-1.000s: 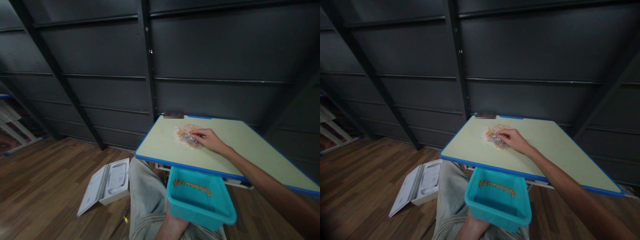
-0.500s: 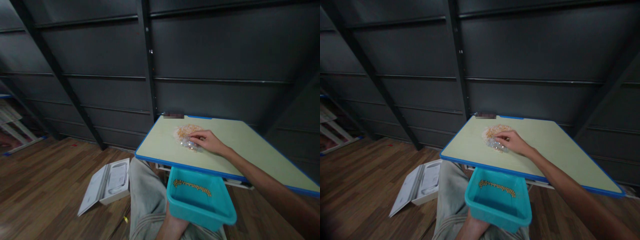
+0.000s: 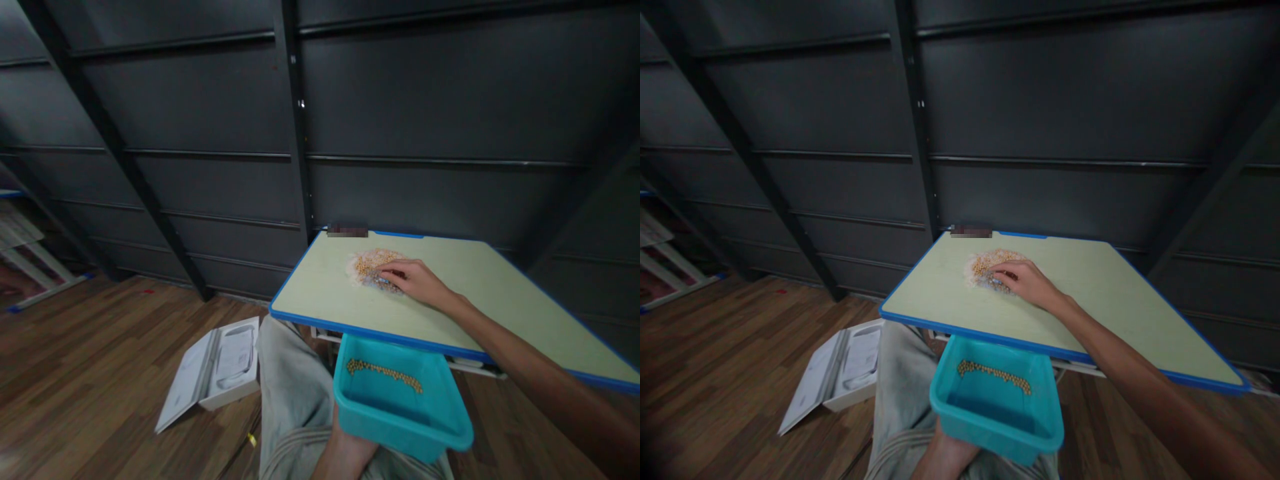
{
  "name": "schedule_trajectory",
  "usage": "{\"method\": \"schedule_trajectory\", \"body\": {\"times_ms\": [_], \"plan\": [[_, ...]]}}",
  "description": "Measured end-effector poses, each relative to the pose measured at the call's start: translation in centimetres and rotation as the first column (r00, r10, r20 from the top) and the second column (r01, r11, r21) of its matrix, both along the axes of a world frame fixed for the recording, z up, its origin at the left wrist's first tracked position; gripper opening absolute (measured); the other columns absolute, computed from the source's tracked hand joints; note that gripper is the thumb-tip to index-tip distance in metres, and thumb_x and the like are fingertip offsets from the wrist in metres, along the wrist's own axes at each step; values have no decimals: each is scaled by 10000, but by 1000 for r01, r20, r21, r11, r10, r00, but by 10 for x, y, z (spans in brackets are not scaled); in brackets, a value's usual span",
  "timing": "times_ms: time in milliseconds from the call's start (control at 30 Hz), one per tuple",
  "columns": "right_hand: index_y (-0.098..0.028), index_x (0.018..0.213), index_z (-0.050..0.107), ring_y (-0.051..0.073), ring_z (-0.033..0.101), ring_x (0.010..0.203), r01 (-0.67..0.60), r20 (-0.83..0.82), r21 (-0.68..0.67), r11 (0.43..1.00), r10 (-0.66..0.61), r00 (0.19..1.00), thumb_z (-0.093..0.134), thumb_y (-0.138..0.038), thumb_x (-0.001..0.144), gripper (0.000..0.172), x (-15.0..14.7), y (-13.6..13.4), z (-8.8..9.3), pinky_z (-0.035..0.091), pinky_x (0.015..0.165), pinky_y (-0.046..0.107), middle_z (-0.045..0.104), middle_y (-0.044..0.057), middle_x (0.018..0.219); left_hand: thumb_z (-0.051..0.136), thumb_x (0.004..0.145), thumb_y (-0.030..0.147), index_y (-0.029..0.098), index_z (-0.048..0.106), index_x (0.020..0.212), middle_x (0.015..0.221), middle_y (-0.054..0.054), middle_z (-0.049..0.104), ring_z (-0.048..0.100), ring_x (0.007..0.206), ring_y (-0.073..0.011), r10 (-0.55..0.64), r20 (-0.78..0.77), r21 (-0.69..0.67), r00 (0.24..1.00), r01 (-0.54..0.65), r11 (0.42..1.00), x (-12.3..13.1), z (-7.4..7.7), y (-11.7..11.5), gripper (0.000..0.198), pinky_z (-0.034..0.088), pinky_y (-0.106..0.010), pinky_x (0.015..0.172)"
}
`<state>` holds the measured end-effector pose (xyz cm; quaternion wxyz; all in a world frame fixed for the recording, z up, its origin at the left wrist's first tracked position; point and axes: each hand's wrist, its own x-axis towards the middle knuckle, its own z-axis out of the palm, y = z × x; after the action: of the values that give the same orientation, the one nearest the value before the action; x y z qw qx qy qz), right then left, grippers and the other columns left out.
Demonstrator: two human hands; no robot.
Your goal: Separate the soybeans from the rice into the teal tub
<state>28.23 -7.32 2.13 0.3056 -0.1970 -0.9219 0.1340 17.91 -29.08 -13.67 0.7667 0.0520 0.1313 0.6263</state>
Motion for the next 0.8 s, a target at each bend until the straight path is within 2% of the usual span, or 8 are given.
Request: {"method": "schedule_trajectory", "body": {"times_ms": [133,267,567,800], "plan": [[-301,1138,785,244,738,1001,29,-24,-5,1000,-29,999,603,-313,979,242,0,-2,0,553,954,425,794,30,1110,709,730,386,259,777,917,885,-50,804,618,1222,-316,33,-20,-35,999,-33,999,0,1,0,237,391,-523,1133],[-276,1101,794,254,732,1028,61,-88,12,998,-59,994,593,-308,983,235,1,-3,2,554,943,420,790,50,1119,691,743,377,253,781,919,790,-45,794,621,1218,-313,19,-1,2,1000,-19,1000,0,1,1,233,382,-517,1139],[-267,1111,788,255,730,1038,53,-54,-14,999,-53,997,604,-301,982,227,1,-1,0,542,976,442,789,49,1124,668,757,378,243,787,944,955,-41,810,594,1266,-309,-21,19,93,1000,20,995,-2,-3,-1,259,393,-484,1141],[-293,1120,784,232,735,987,5,-31,-15,1000,-5,1000,609,-331,983,225,0,-2,-1,552,946,415,794,35,1102,576,839,423,261,785,986,990,-47,809,601,1266,-312,-15,18,34,1000,15,999,0,1,1,302,410,-513,1119]]}}
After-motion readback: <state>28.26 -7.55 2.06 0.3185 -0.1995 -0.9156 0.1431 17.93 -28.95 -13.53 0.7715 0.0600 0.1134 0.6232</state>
